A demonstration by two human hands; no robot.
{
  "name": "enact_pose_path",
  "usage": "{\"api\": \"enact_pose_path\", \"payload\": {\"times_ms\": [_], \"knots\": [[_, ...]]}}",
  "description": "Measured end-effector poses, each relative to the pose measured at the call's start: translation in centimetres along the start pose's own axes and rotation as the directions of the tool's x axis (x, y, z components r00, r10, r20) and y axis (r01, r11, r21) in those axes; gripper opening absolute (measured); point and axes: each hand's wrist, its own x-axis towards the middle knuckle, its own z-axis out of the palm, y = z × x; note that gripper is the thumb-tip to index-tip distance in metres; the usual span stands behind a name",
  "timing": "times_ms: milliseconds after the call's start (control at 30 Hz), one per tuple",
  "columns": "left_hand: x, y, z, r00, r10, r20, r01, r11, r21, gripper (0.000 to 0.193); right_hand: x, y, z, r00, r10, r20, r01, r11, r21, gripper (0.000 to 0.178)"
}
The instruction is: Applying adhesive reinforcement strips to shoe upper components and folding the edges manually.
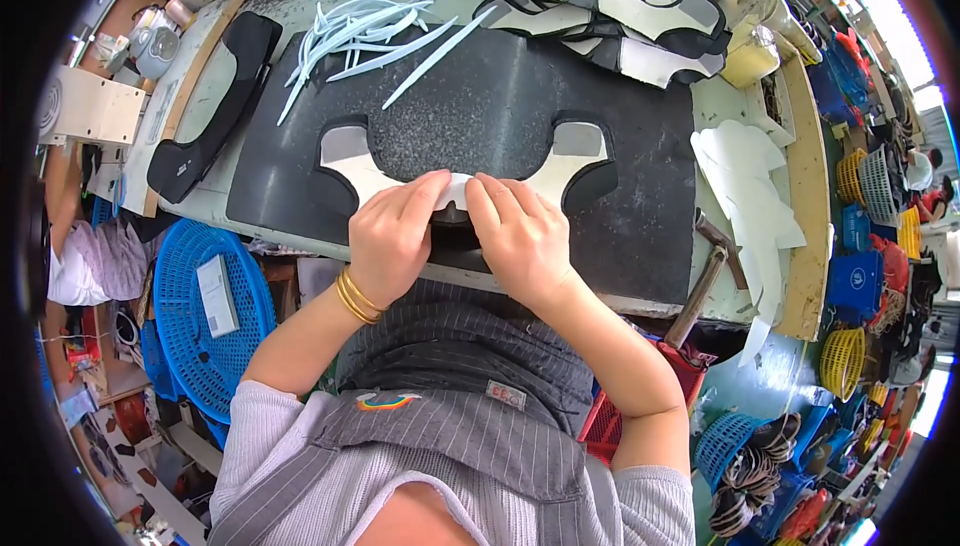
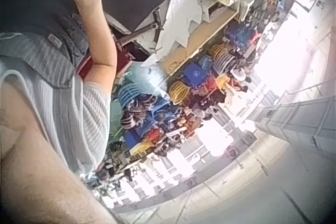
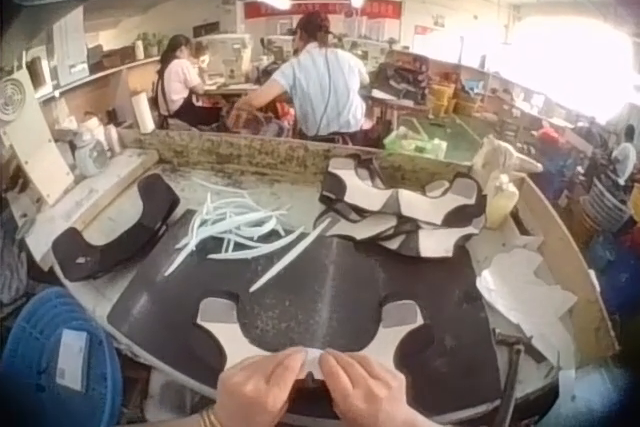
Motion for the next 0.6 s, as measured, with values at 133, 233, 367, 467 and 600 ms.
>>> {"api": "enact_pose_path", "payload": {"times_ms": [133, 233, 367, 467, 600], "knots": [[-0.7, -0.7, 0.3, 1.000, -0.027, -0.015, 0.026, 0.997, -0.069, 0.047, -0.9, 1.1, -0.2, 0.990, -0.140, 0.024, 0.141, 0.988, -0.061, 0.038], [-0.4, -1.8, -1.2, 0.982, 0.072, 0.175, -0.047, 0.988, -0.145, 0.028, -1.1, 1.3, -1.0, 0.955, -0.261, 0.141, 0.275, 0.957, -0.093, 0.037], [-0.1, -2.1, -3.3, 0.900, 0.179, 0.397, -0.093, 0.970, -0.225, 0.031, -2.2, 0.1, -2.0, 0.904, -0.295, 0.309, 0.343, 0.932, -0.114, 0.040], [-0.8, -0.2, -4.2, 0.870, 0.253, 0.423, -0.276, 0.961, -0.006, 0.032, -1.4, -0.7, -3.1, 0.874, -0.291, 0.389, 0.364, 0.923, -0.127, 0.041], [-0.5, -0.5, -4.6, 0.830, 0.259, 0.494, -0.357, 0.927, 0.113, 0.035, 0.6, 1.7, -4.7, 0.832, -0.195, 0.520, 0.040, 0.955, 0.294, 0.035]]}}
